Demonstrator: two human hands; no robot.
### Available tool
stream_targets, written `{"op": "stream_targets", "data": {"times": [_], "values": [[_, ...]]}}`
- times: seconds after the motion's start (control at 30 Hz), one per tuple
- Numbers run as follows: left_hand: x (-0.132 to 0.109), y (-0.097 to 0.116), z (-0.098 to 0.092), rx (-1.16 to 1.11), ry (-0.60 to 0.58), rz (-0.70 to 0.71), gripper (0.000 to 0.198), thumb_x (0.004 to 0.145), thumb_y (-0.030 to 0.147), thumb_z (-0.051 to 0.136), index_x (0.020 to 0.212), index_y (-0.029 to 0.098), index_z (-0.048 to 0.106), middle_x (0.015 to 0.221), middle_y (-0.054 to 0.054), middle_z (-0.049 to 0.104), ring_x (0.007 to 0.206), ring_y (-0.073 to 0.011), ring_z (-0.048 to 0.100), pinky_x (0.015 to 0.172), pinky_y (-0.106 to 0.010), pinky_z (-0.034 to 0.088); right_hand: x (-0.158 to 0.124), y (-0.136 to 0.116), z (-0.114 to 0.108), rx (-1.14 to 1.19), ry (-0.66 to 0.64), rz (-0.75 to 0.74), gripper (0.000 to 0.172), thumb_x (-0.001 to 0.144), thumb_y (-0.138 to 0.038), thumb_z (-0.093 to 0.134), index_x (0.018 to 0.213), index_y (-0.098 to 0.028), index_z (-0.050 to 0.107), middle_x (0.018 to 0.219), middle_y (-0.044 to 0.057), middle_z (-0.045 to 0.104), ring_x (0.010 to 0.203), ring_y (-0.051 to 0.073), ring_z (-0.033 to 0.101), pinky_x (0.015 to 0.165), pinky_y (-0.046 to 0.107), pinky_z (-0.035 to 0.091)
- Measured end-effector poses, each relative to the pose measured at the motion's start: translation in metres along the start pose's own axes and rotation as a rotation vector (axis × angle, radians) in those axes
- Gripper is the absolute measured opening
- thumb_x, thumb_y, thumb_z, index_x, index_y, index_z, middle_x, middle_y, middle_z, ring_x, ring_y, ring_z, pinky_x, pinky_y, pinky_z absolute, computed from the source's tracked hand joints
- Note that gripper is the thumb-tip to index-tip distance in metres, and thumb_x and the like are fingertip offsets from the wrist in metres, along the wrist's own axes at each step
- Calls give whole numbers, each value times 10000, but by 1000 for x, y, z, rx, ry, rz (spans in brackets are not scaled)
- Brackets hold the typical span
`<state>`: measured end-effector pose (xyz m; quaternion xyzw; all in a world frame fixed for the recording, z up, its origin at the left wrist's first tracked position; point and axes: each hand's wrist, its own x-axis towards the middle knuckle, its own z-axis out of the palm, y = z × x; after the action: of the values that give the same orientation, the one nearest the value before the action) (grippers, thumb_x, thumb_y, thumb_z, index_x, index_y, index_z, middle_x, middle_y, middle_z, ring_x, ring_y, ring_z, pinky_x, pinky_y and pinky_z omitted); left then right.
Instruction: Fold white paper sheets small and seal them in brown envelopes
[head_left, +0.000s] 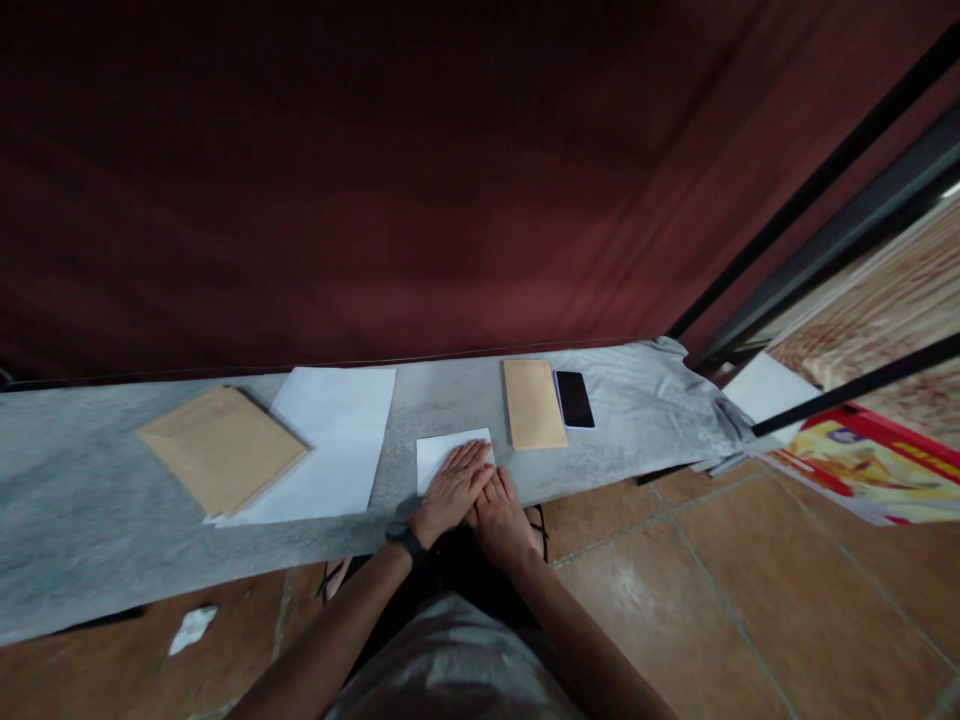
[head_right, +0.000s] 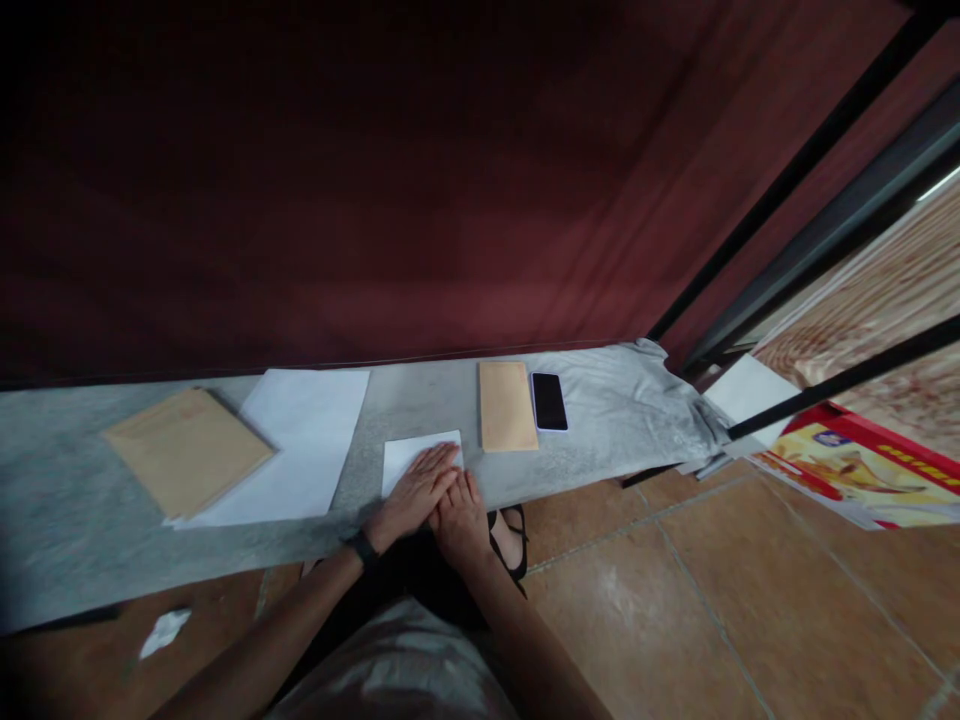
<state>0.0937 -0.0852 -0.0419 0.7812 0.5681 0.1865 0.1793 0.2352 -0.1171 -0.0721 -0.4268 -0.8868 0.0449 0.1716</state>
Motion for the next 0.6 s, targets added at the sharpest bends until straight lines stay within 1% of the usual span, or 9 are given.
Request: {"op": "stream_targets", "data": {"times": [0.07,0.13,0.23,0.4,0.5,0.6], "values": [[-1,-6,-1,23,-13,8,508,1033,316,323,1510,191,447,1590,-79,430,1510,-203,317,1258,-443,209,-6,-2,-2,0,1,33,552,993,-298,528,1510,-124,444,1468,176,557,1437,290,431,1232,538,304],[-2,-9,-2,62,5,-4,510,1025,309,343,1513,201,447,1610,-66,397,1534,-220,259,1268,-462,167,-10,-4,-4,0,8,57,553,1007,-332,510,1507,-105,440,1492,177,534,1453,288,407,1233,526,302],[-3,-11,-2,115,35,-42,525,1017,312,360,1521,187,436,1623,-79,367,1546,-240,221,1272,-476,137,-11,-4,-6,10,13,68,537,1026,-339,470,1506,-99,441,1519,169,507,1460,284,398,1224,512,311],[-11,-23,-6,175,89,-151,565,1010,358,372,1534,151,407,1626,-126,348,1539,-252,245,1268,-472,147,-9,1,-11,37,0,61,546,1039,-311,442,1544,-113,379,1562,139,460,1465,247,399,1222,470,326],[-24,-34,-9,194,132,-219,585,1008,366,367,1539,122,387,1622,-150,347,1538,-259,247,1266,-475,152,-9,4,-14,43,7,36,577,1033,-327,465,1554,-105,354,1579,139,433,1466,247,401,1221,458,332],[-38,-41,-11,175,174,-288,590,999,359,378,1535,113,383,1625,-156,339,1538,-270,243,1259,-481,180,-9,4,-16,42,18,24,613,1018,-338,507,1562,-110,340,1580,145,428,1460,256,413,1219,462,338]]}}
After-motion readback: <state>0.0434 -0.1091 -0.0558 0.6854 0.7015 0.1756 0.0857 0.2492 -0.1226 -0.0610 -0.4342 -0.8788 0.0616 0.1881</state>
